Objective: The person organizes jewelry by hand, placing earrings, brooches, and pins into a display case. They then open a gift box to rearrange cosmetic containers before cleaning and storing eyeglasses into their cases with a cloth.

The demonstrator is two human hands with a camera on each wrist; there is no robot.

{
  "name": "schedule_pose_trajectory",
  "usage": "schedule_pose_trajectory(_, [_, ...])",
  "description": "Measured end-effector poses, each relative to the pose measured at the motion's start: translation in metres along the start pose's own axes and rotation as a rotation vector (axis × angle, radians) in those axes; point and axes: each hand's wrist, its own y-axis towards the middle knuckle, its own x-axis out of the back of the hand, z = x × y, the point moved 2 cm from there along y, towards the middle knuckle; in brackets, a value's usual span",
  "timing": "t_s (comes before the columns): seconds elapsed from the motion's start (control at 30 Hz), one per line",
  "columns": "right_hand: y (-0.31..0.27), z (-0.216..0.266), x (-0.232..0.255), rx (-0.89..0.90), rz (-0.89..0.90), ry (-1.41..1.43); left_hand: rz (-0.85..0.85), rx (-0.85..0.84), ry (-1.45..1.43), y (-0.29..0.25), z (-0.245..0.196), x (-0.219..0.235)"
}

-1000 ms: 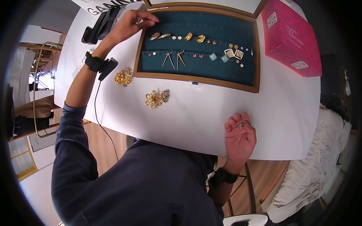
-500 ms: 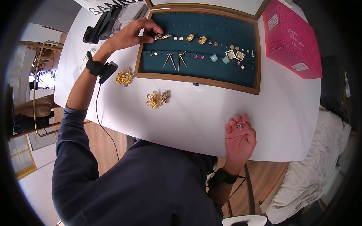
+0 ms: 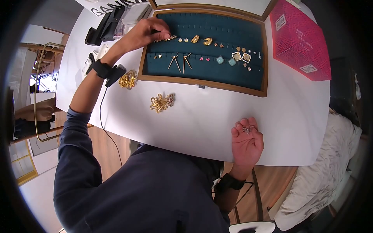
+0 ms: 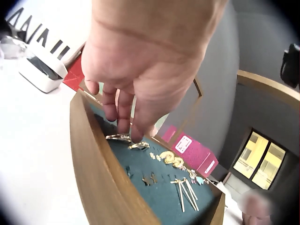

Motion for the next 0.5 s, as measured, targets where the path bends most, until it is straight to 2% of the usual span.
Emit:
schedule_pose_trajectory(0.03, [0.0,0.0,0.0,-0.001,0.001,0.0,0.008,-0.021,0.043,0.0,-0.002,-0.004])
schedule_pose_trajectory(0.27, [0.0,0.0,0.001,-0.001,0.007,-0.001,-0.041,0.153,-0.054,-0.001,-0.008,-0.006])
schedule_pose_trajectory(0.37, [0.0,0.0,0.001,0.001,-0.002,0.0,-0.156,0.205,0.007,-0.003,0.005,0.002])
schedule_pose_trajectory(0.4, [-0.001,0.0,0.001,0.002,-0.005,-0.004,-0.165,0.165,0.013,-0.005,0.014,0.001])
schedule_pose_trajectory(0.5, [0.0,-0.001,0.0,0.007,-0.032,-0.017,-0.181,0.201,-0.034,-0.011,-0.003,0.0])
